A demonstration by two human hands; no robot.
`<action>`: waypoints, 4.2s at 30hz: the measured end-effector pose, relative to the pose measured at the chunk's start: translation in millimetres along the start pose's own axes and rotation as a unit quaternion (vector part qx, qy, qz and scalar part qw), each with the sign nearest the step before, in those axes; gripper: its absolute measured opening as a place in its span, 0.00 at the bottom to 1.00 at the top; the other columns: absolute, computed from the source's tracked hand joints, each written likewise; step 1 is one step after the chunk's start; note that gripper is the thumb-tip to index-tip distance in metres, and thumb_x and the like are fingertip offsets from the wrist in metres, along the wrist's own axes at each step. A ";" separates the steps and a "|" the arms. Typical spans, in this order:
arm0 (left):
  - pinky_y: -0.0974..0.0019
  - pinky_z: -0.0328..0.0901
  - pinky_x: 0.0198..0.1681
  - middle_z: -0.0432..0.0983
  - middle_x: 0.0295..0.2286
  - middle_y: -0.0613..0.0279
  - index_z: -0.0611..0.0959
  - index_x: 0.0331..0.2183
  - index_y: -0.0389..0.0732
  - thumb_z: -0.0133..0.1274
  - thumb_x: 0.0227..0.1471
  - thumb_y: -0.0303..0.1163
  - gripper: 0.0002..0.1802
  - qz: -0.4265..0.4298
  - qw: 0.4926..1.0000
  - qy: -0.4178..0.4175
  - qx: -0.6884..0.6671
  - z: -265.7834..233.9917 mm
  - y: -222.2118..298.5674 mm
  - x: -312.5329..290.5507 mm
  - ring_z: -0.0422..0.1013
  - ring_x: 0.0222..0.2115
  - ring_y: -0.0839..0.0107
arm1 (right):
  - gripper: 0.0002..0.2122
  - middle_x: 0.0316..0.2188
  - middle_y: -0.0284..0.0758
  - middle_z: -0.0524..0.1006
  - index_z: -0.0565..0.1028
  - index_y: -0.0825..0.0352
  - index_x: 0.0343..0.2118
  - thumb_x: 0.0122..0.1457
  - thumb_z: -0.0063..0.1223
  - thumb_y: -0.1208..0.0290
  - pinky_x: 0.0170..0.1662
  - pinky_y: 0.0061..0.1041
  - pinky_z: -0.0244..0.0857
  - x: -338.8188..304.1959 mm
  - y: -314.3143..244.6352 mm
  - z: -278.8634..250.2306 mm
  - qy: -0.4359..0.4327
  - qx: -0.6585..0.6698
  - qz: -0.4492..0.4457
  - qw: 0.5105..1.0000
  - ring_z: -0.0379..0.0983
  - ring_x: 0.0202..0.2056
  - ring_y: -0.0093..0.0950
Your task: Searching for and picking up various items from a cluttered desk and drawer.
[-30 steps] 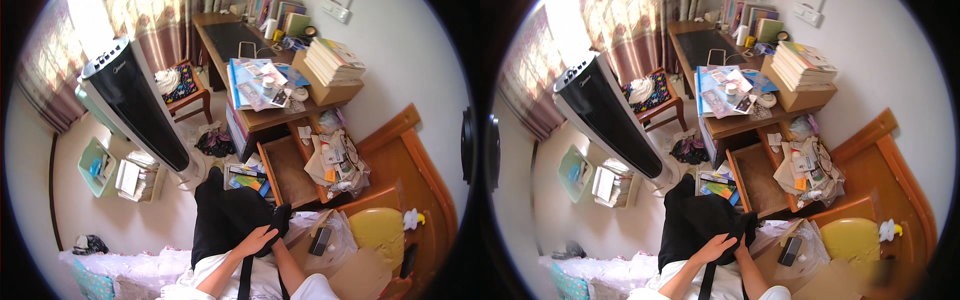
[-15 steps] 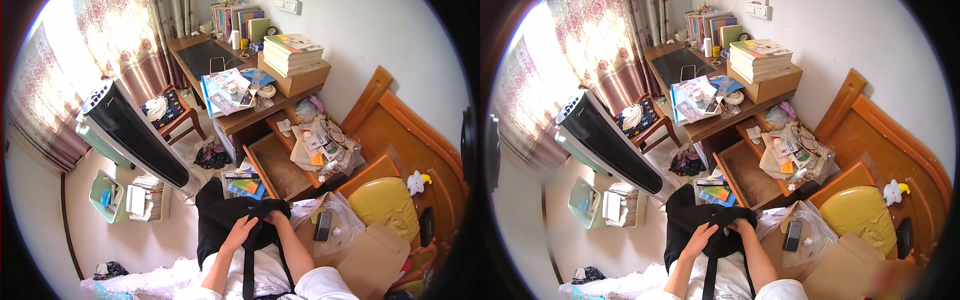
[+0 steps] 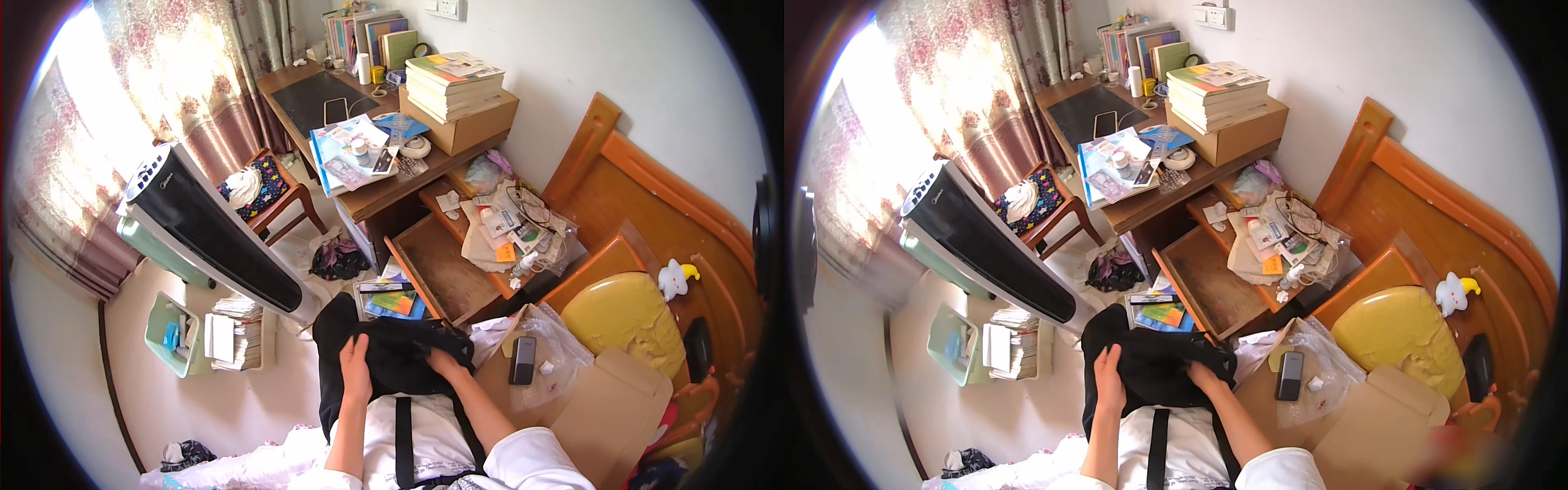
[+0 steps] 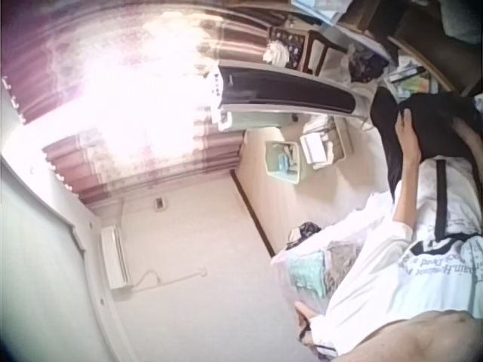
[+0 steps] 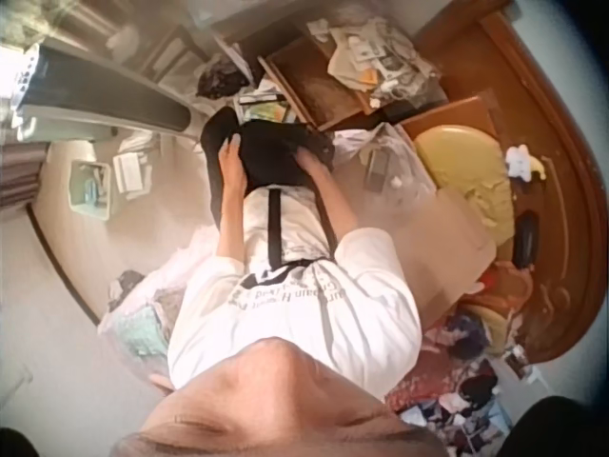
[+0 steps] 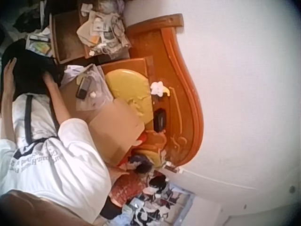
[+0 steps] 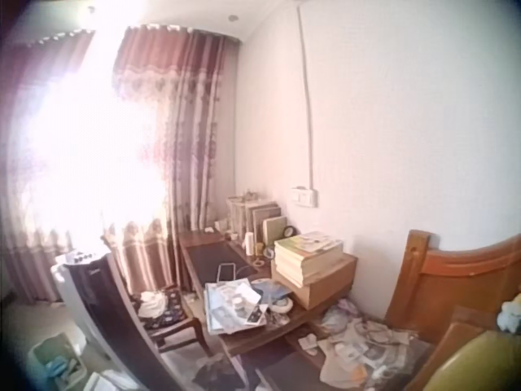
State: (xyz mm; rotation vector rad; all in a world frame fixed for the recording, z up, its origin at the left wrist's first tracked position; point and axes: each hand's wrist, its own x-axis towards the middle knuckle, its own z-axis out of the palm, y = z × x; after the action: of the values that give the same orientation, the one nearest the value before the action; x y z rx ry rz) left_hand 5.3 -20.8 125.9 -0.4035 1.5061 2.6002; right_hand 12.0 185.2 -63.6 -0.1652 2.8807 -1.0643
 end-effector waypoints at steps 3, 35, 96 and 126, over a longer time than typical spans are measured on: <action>0.77 0.64 0.37 0.75 0.31 0.67 0.77 0.36 0.35 0.45 0.59 0.31 0.10 0.026 0.999 0.026 -0.017 11.1 13.6 0.9 0.69 0.32 0.81 | 0.16 0.43 0.50 0.73 0.72 0.69 0.44 0.52 0.47 0.73 0.49 0.36 0.63 -26.8 -65.9 -74.9 0.014 -0.112 -0.016 0.993 0.68 0.47 0.47; 0.65 0.65 0.38 0.76 0.30 0.51 0.74 0.40 0.36 0.52 0.48 0.28 0.15 0.153 0.888 0.016 0.433 -14.8 3.4 4.5 0.73 0.33 0.64 | 0.10 0.22 0.50 0.74 0.72 0.72 0.36 0.51 0.51 0.73 0.28 0.41 0.64 -65.9 -97.8 -131.6 0.201 0.011 0.093 0.975 0.73 0.27 0.49; 0.66 0.65 0.48 0.77 0.40 0.61 0.78 0.41 0.36 0.49 0.54 0.42 0.19 -0.190 0.980 0.066 -0.002 -106.9 -70.5 16.3 0.72 0.41 0.69 | 0.25 0.27 0.37 0.70 0.61 0.68 0.56 0.57 0.41 0.61 0.34 0.25 0.58 3.5 -35.4 -216.8 0.157 0.804 0.050 0.571 0.64 0.27 0.26; 0.72 0.64 0.45 0.77 0.37 0.61 0.79 0.39 0.34 0.50 0.56 0.37 0.16 -0.181 0.983 0.027 0.000 -93.2 -57.1 3.5 0.72 0.39 0.74 | 0.28 0.30 0.40 0.68 0.53 0.52 0.58 0.54 0.48 0.74 0.16 0.24 0.64 -47.6 -99.0 -179.1 0.032 0.722 0.101 0.683 0.66 0.15 0.24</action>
State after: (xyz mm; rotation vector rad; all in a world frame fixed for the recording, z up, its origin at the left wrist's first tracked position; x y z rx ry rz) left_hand 31.0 -72.8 33.2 -0.6834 1.3034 2.3208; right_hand 49.2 231.7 137.9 0.2806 1.1957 -2.7473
